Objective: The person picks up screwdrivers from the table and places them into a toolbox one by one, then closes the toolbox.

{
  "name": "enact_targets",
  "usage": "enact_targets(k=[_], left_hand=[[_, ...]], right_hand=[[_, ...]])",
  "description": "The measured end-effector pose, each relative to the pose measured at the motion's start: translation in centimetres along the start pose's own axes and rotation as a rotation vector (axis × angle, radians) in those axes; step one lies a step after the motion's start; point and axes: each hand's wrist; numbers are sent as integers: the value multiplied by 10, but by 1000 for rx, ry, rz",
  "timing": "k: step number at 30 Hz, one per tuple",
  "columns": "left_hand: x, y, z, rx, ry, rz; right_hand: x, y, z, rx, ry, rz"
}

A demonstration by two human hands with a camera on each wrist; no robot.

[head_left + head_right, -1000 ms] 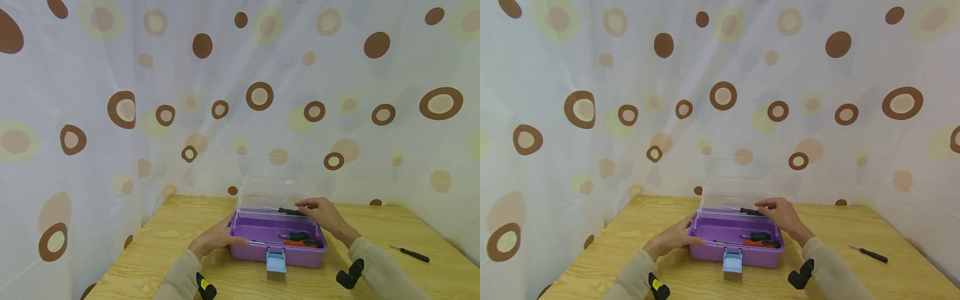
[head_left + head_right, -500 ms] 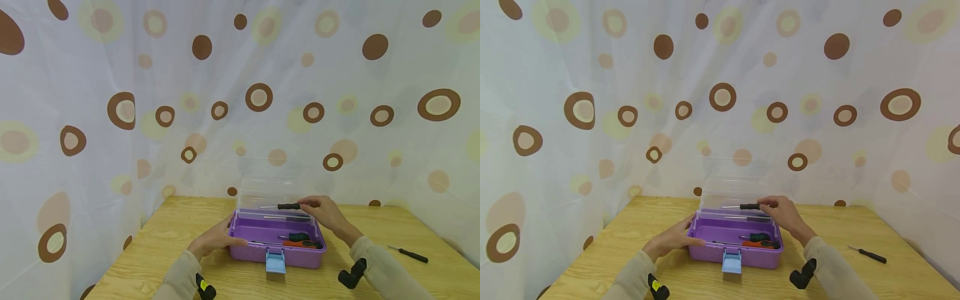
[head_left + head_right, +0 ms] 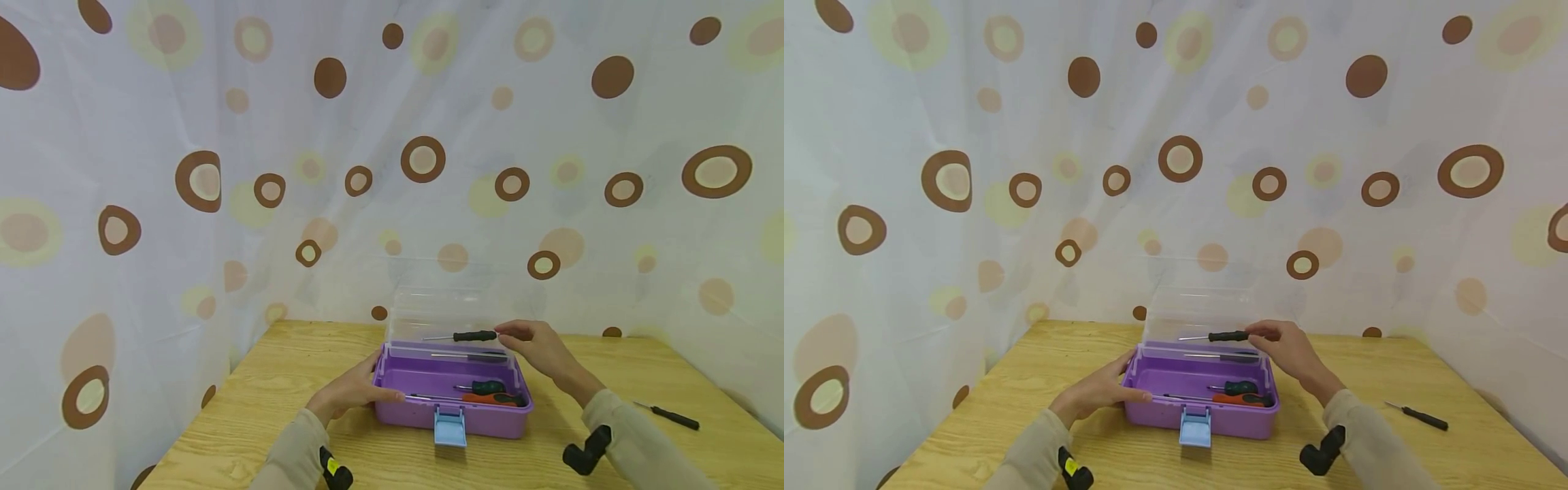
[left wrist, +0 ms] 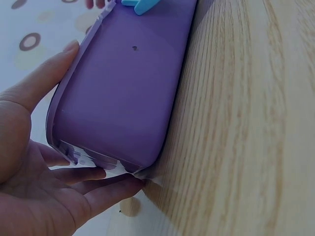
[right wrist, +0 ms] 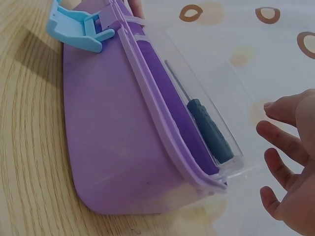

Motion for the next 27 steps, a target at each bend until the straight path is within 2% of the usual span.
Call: enact_targets(k=[6,16,27], left_hand=[[-1,0,-1,-8,1,18],[-1,1,0,-4,2,8],[-1,3,-3,13,-4,-1]], right_hand=[[-9,-4,1,-15,-4,23],[-21,-11,11,-17,22,36],[-44,-28,27,-17,17,72]])
Point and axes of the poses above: each hand's wrist, its own y-axis towards the middle knuckle, its own x-axis out of the palm, z = x × y, and after that the axes turned 2 degrees about y, right-handed
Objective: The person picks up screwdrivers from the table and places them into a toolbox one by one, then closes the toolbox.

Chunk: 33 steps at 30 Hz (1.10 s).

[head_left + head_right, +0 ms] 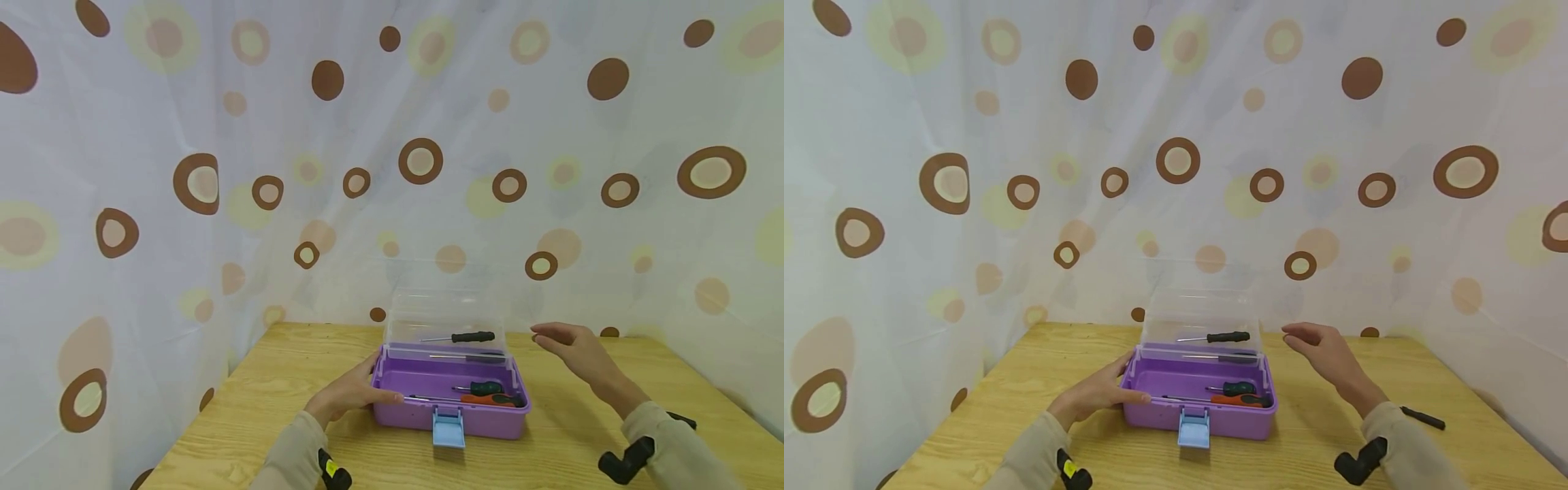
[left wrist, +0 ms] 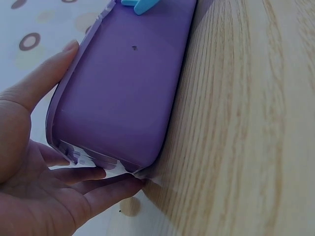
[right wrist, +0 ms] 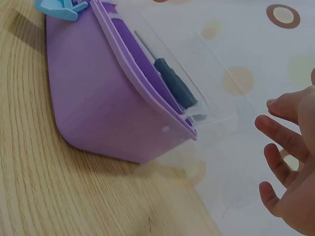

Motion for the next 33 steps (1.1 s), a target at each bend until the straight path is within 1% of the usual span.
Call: enact_targets(k=[4,11,17,19,28,33], left_hand=[[1,0,0,-2,-3,-2],[1,0,-1,-9,7,3],[1,-1,-1,-20,-5,5],[0,-1,-1,-16,-5,5],[0,0,0,-2,2,-2],[0,0,0,-5,-4,-2]], right_hand=[[-9,-6,5,29,-1,9],[-19,-13,13,42,10,19],[-26,-19,25,48,-51,50],[-31,-22,28,56,-54,52],[-56,-37,50,129,7,45],[-65,-44,56,150,31,53]])
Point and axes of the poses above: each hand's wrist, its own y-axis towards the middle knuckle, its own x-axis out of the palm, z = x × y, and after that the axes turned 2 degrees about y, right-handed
